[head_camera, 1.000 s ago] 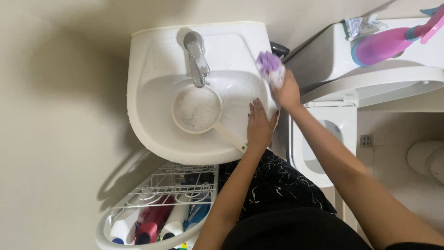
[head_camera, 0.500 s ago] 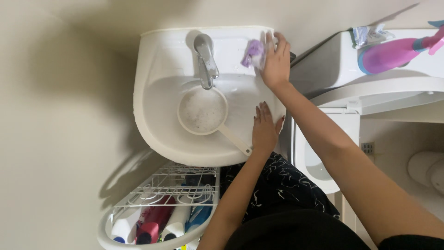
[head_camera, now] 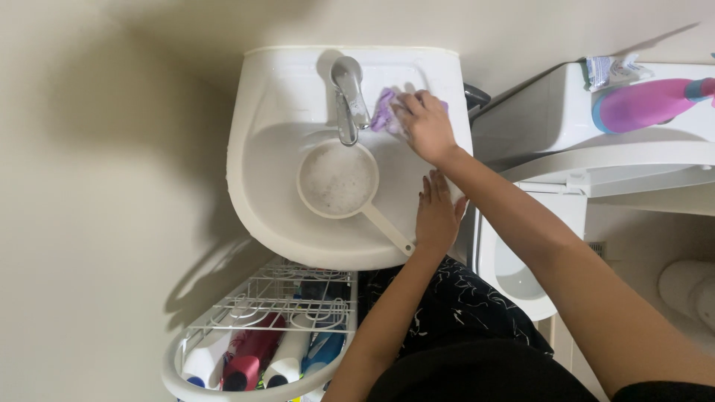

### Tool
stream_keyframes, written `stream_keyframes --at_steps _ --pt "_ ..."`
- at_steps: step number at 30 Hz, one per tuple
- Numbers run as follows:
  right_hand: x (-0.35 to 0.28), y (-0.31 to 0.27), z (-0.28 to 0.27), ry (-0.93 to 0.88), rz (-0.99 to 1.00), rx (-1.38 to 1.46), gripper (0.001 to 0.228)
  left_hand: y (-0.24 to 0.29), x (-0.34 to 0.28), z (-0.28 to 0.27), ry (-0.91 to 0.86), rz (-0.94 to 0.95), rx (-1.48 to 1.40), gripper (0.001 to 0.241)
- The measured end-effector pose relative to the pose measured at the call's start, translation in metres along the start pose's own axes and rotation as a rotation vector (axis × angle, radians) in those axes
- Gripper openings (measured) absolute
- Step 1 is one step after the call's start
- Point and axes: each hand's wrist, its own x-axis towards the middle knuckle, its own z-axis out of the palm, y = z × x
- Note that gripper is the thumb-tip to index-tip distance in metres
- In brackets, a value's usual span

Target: The person is scrubbing and cleaning a bathroom sink and a plastic basin using a purple cloth and soapy water.

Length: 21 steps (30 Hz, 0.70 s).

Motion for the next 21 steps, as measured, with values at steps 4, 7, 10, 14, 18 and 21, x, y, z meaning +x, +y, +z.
stream_keyframes --at_steps 4,7,10,14,18,21 --pt "0.024 0.013 0.017 -0.013 0.057 -0.046 0.041 0.000 0.002 0.003 0.012 -0.016 -0.003 0.082" --pt "0.053 0.012 0.036 0.086 0.167 -0.139 0.034 -0.001 0.000 0.001 0.054 0.013 0.026 0.083" --pt "0.057 0.004 0.049 0.140 0.210 -0.108 0.015 0.003 0.002 -0.010 -0.030 -0.054 -0.021 0.083" --pt "0.030 -0.010 0.025 0.033 0.062 -0.020 0.038 -0.001 0.003 0.004 -0.068 -0.051 0.026 0.083" --pt "-0.014 -0.007 -0.008 -0.043 0.008 -0.023 0.043 -0.003 0.000 0.005 -0.036 -0.018 0.061 0.084" --pt "-0.055 -0.007 -0.030 -0.038 0.024 -0.047 0.036 -0.004 0.002 0.012 -0.028 -0.069 -0.011 0.089"
